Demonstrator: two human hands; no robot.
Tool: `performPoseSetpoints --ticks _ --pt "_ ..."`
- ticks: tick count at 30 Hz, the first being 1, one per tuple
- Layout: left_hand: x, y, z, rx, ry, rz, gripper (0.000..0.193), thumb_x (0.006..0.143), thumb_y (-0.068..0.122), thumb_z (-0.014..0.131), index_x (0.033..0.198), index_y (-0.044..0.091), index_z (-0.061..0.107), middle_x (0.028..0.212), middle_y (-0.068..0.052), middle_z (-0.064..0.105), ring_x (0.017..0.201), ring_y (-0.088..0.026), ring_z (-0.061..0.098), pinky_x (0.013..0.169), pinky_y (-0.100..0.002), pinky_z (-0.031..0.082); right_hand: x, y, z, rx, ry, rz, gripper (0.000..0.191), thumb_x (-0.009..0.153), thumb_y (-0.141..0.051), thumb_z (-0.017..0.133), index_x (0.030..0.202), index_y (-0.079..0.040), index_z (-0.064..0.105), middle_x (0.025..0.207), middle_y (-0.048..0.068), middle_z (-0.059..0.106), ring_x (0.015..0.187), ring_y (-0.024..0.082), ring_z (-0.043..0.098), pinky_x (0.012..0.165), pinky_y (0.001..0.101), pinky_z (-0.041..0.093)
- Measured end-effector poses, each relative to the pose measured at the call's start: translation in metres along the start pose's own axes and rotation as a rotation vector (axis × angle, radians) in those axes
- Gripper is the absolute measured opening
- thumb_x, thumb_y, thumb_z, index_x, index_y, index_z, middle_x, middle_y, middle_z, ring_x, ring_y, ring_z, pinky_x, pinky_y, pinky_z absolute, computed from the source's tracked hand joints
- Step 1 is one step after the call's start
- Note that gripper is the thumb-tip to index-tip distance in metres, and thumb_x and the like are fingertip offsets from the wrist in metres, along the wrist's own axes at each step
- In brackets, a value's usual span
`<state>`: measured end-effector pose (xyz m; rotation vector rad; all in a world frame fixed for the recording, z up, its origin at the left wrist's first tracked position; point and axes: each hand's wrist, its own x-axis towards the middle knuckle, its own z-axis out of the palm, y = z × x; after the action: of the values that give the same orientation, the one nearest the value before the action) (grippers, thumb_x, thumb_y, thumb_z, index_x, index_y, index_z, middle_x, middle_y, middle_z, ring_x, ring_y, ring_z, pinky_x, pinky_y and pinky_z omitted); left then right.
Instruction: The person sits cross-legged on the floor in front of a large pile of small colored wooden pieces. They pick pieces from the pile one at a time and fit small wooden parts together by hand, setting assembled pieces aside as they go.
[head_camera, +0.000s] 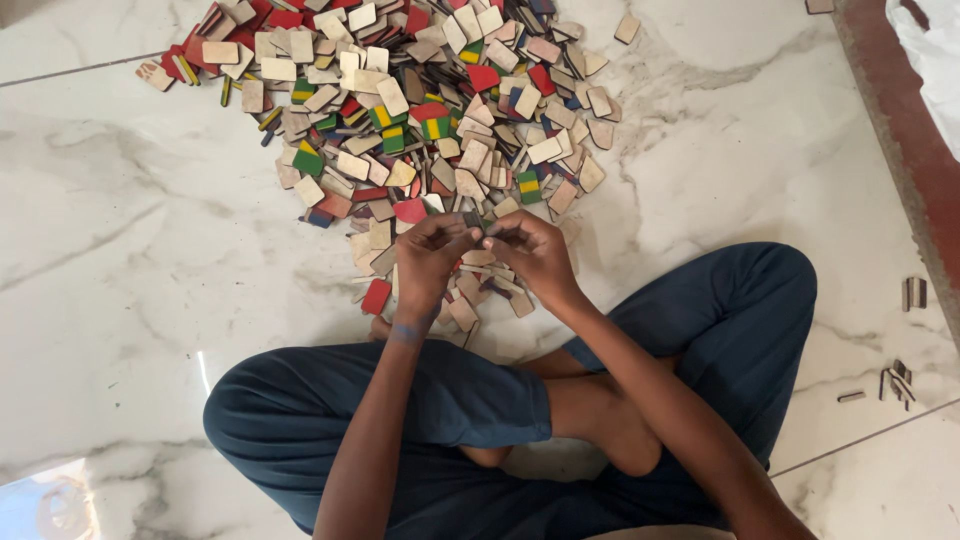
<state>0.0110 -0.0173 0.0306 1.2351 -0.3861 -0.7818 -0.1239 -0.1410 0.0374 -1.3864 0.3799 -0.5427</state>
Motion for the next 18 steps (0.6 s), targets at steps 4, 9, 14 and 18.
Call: performPoseSetpoints --ticks 4,9,14,18 --pt "-0.0002 0.0000 -0.0013 -0.006 -0.003 0.019 0.027 0.087 0.000 0.080 0.111 -0.008 0.071 0.101 -0.011 0.078 0.088 -0.011 0.072 0.073 -0.021 0.057 -0.0003 0.0053 -0.0005 -0.013 0.005 0.009 0.016 0.094 0.004 0.072 0.107 -0.001 0.063 0.100 0.001 0.067 0.093 0.004 0.063 0.081 0.0223 0.053" --pt "-0.0005 0.0002 -0.0026 -0.074 -0.052 0.054 0.026 0.088 -0.003 0.077 0.112 -0.008 0.070 0.105 -0.013 0.078 0.092 -0.013 0.074 0.084 -0.024 0.060 -0.0005 0.0033 0.0003 -0.080 -0.011 -0.014 0.016 0.095 0.002 0.073 0.107 -0.001 0.063 0.100 0.000 0.066 0.094 0.005 0.062 0.082 0.0225 0.053" --pt "-0.0008 0.0002 -0.0038 -0.117 -0.049 0.040 0.024 0.089 -0.004 0.077 0.112 -0.009 0.070 0.105 -0.015 0.078 0.093 -0.015 0.074 0.085 -0.026 0.060 -0.0020 0.0008 0.0032 -0.075 -0.014 0.004 0.016 0.095 0.000 0.073 0.106 -0.002 0.063 0.100 0.000 0.067 0.093 0.005 0.062 0.081 0.0228 0.053" --pt "0.0008 -0.0027 -0.0065 -0.071 -0.033 0.030 0.023 0.088 -0.003 0.077 0.110 -0.007 0.071 0.102 -0.012 0.078 0.089 -0.012 0.073 0.080 -0.023 0.058 -0.0035 0.0013 0.0035 -0.080 -0.014 0.003 0.016 0.095 -0.001 0.074 0.107 -0.002 0.063 0.101 0.000 0.067 0.093 0.005 0.062 0.081 0.0232 0.052"
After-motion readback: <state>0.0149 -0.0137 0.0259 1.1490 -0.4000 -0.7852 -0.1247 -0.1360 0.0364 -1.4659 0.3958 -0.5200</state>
